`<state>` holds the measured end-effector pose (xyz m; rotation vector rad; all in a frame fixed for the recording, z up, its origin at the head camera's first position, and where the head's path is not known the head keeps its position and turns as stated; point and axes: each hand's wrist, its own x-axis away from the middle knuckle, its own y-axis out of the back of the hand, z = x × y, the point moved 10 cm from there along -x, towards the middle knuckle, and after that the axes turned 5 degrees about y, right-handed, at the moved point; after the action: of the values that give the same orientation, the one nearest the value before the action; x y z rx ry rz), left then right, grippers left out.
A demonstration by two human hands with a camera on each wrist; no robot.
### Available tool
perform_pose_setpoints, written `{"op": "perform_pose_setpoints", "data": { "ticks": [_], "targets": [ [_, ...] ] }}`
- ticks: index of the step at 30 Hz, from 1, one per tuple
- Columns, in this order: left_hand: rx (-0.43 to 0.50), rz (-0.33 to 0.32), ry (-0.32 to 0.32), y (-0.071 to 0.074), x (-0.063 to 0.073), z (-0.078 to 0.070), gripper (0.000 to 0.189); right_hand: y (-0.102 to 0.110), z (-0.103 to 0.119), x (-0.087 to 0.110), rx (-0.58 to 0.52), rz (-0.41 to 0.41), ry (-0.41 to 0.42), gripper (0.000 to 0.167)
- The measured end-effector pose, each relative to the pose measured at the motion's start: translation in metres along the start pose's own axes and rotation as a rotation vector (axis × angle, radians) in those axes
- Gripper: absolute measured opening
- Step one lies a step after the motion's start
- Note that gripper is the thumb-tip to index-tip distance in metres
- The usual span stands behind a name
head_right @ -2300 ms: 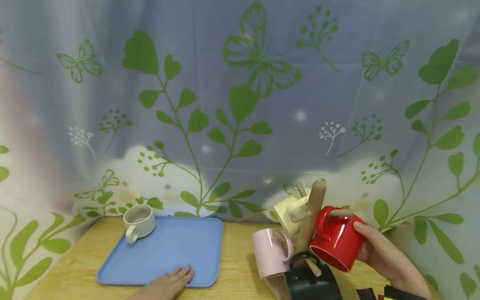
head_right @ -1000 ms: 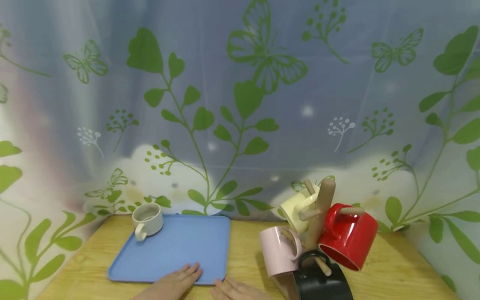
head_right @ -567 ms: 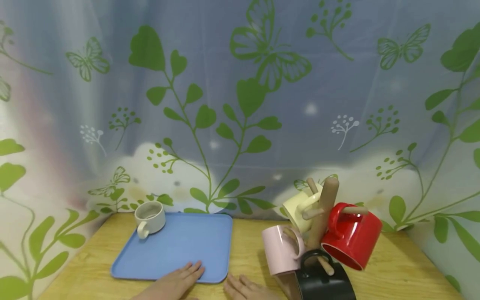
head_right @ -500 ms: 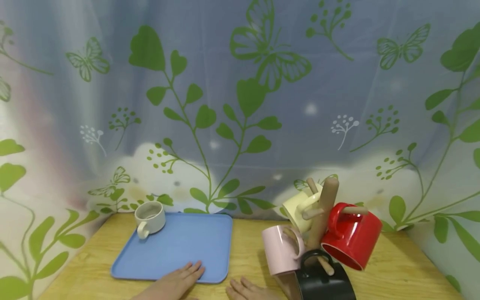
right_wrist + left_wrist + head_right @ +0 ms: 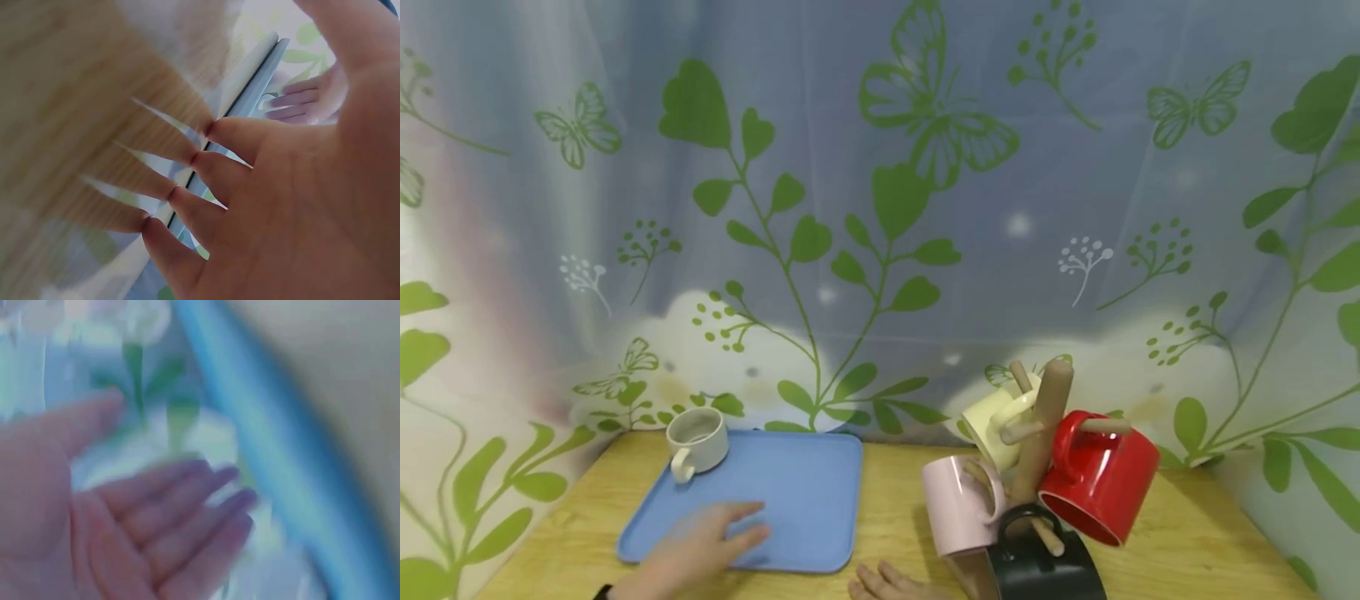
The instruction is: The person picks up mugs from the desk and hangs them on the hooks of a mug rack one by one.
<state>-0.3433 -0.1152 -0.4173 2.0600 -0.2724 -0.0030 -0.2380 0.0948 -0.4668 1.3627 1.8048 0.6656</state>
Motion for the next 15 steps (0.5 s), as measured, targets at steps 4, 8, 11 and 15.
{"op": "perform_pose_setpoints", "data": {
  "ticks": [4, 8, 11, 15],
  "targets": [
    [-0.050, -0.267, 0.165, 0.069, 0.001, 0.047, 0.047, 0.000, 0.001, 0.001, -0.039, -0.024, 0.001, 0.074],
    [-0.021, -0.315, 0.251, 0.095, -0.004, 0.087, 0.052, 0.000, 0.000, 0.003, -0.001, -0.016, -0.039, 0.069],
    [0.009, -0.309, 0.247, 0.093, -0.013, 0.102, 0.051, -0.001, 0.002, 0.002, 0.082, -0.026, -0.053, 0.064],
    [0.067, -0.322, 0.241, 0.085, -0.025, 0.110, 0.034, -0.004, 0.008, -0.001, 0.229, -0.062, -0.030, 0.059]
  ]
}}
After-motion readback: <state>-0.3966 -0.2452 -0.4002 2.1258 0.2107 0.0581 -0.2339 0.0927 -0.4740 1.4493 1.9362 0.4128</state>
